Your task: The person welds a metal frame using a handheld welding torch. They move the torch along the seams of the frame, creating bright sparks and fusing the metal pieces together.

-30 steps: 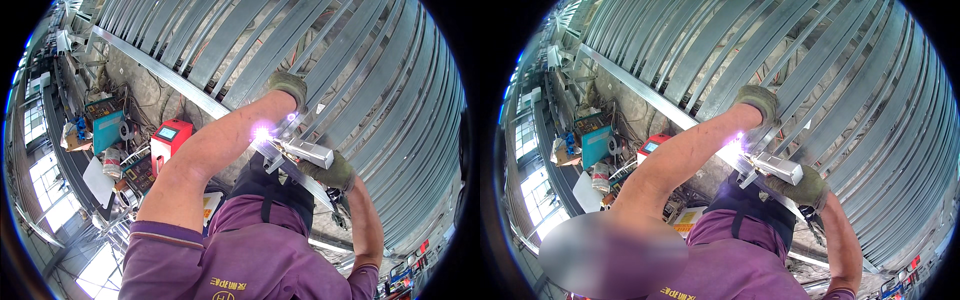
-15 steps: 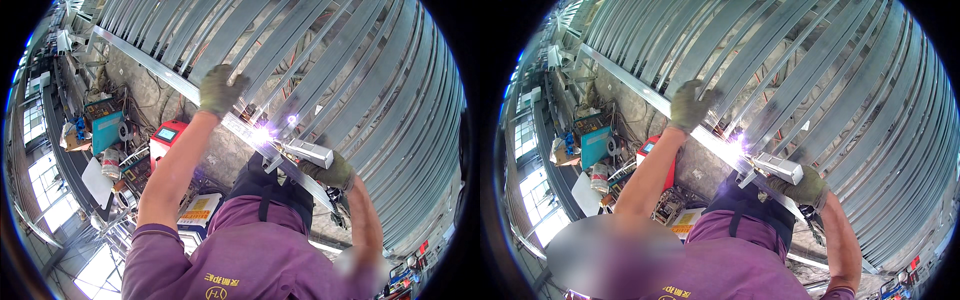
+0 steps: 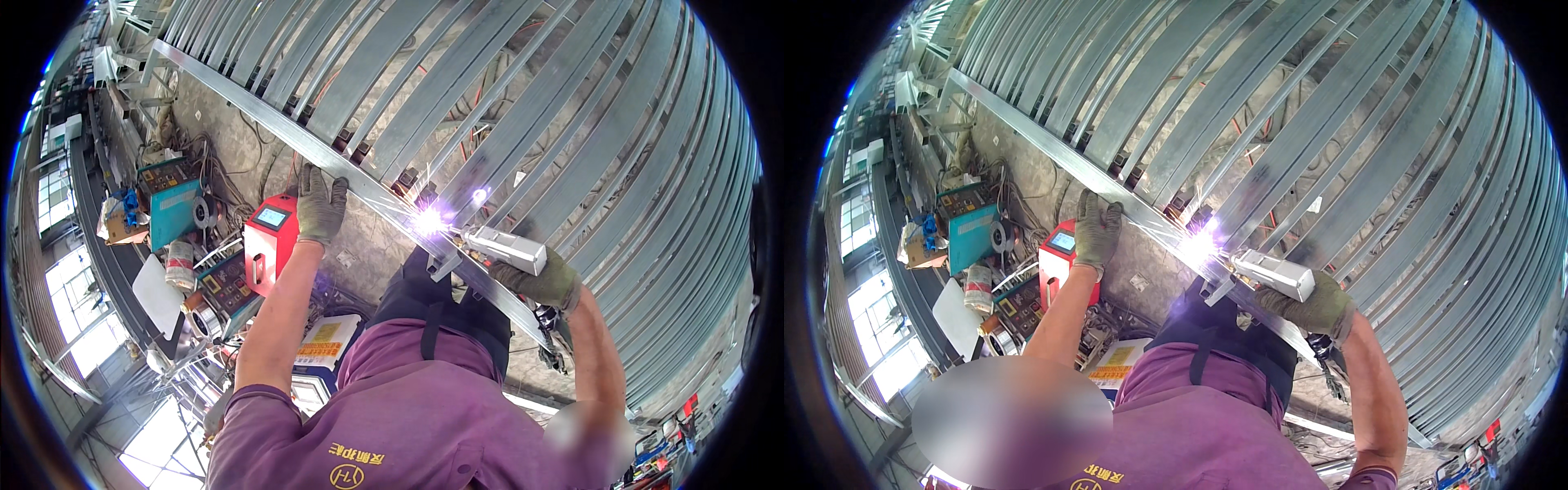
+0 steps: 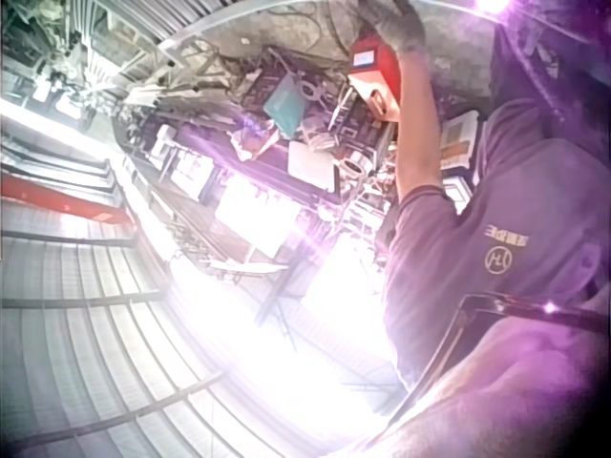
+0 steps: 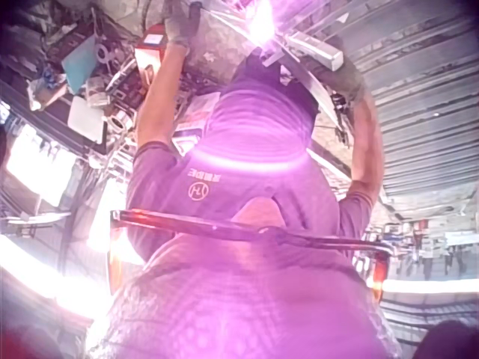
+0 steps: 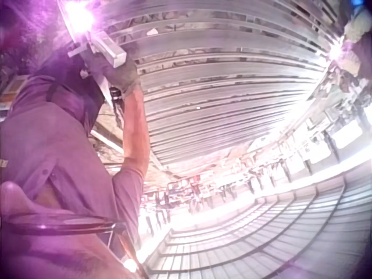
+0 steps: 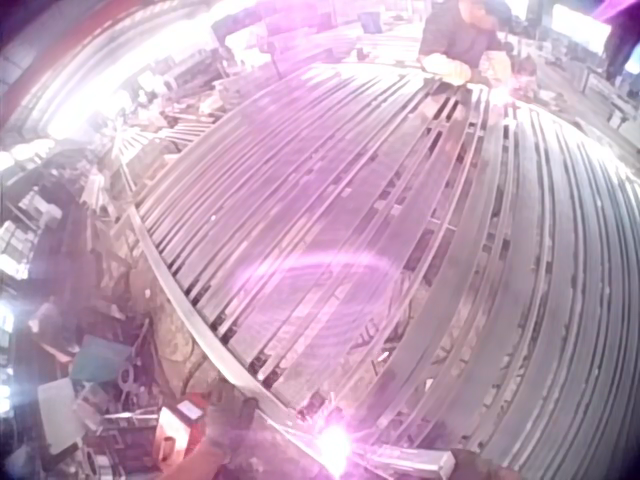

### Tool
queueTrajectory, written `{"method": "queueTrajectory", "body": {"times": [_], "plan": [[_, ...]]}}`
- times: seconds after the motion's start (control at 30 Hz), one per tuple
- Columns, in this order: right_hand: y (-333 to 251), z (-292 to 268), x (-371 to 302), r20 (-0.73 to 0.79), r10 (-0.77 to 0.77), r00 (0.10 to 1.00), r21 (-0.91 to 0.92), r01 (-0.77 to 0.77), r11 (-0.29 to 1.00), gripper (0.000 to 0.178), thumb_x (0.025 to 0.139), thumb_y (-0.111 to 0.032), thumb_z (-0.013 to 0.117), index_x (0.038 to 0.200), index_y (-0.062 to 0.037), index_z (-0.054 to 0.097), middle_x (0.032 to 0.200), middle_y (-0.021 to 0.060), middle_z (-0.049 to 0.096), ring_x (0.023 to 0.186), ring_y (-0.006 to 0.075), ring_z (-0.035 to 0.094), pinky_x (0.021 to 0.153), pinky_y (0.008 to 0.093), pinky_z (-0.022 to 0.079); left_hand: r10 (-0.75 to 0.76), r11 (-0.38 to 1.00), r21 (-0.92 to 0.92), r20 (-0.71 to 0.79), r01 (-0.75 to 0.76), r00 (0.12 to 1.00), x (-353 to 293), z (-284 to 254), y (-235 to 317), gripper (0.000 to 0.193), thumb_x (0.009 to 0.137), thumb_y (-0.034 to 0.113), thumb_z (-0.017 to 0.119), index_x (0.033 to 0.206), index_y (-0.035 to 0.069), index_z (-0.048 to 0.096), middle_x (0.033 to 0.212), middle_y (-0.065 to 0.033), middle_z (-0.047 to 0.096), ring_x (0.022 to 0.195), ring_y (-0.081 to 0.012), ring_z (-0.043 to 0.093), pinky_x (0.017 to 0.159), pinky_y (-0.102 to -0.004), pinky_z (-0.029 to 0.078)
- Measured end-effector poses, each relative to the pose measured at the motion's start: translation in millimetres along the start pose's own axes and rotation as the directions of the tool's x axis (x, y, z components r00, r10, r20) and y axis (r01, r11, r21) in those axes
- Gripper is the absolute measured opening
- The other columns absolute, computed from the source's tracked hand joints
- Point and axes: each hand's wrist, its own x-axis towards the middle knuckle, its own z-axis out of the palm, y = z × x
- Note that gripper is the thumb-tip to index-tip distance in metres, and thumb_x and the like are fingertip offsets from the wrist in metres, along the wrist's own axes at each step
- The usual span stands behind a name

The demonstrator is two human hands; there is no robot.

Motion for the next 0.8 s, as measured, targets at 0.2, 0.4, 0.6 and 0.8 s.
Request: {"method": "queueTrajectory", "body": {"times": [0.2,0.4,0.6,0.8], "plan": [[1.6,-0.2,-2.6,-0.036,-0.01,0.999,-0.053,0.008,0.999,0.057,0.093,-0.032,0.092,0.142,-0.0108,0.071,0.133,0.0075,0.079,0.12,0.0155,0.076,0.102,0.0314,0.062,-0.039,0.998,-0.046,0.026,0.04,0.999,-0.8,1.5,0.9,0.084,0.107,0.048,0.066,0.16,-0.012,0.038,0.163,-0.042,0.041,0.153,-0.0558,0.041,0.129,-0.0537,0.035],[6.4,-1.8,-4.2,-0.024,0.009,1.0,-0.032,-0.01,0.999,0.059,0.092,-0.033,0.092,0.143,-0.0119,0.07,0.135,0.0074,0.079,0.12,0.0153,0.076,0.103,0.0313,0.062,-0.069,0.976,-0.198,0.118,0.092,0.991,-3.2,10.9,-2.2,0.065,0.113,0.046,0.055,0.151,-0.007,0.054,0.146,-0.0399,0.059,0.136,-0.0558,0.057,0.115,-0.0556,0.048],[1.6,-2.0,-4.2,-0.018,0.027,0.999,-0.038,-0.028,0.999,0.058,0.092,-0.032,0.092,0.143,-0.0119,0.071,0.133,0.0063,0.079,0.119,0.0142,0.076,0.102,0.0306,0.062,-0.215,0.927,-0.272,0.184,0.26,0.959,-8.8,9.3,12.7,0.053,0.116,0.044,0.049,0.134,-0.001,0.069,0.128,-0.0336,0.072,0.122,-0.0523,0.067,0.104,-0.0545,0.054],[-0.6,-1.6,-9.2,-0.053,0.036,0.998,-0.021,-0.037,0.999,0.057,0.093,-0.031,0.091,0.142,-0.0101,0.071,0.129,0.0076,0.081,0.116,0.0151,0.077,0.099,0.0315,0.063,-0.206,0.924,-0.283,0.193,0.256,0.959,-10.2,7.0,12.9,0.051,0.116,0.043,0.05,0.135,0.0,0.07,0.126,-0.0307,0.074,0.122,-0.0497,0.069,0.103,-0.0511,0.055]]}}
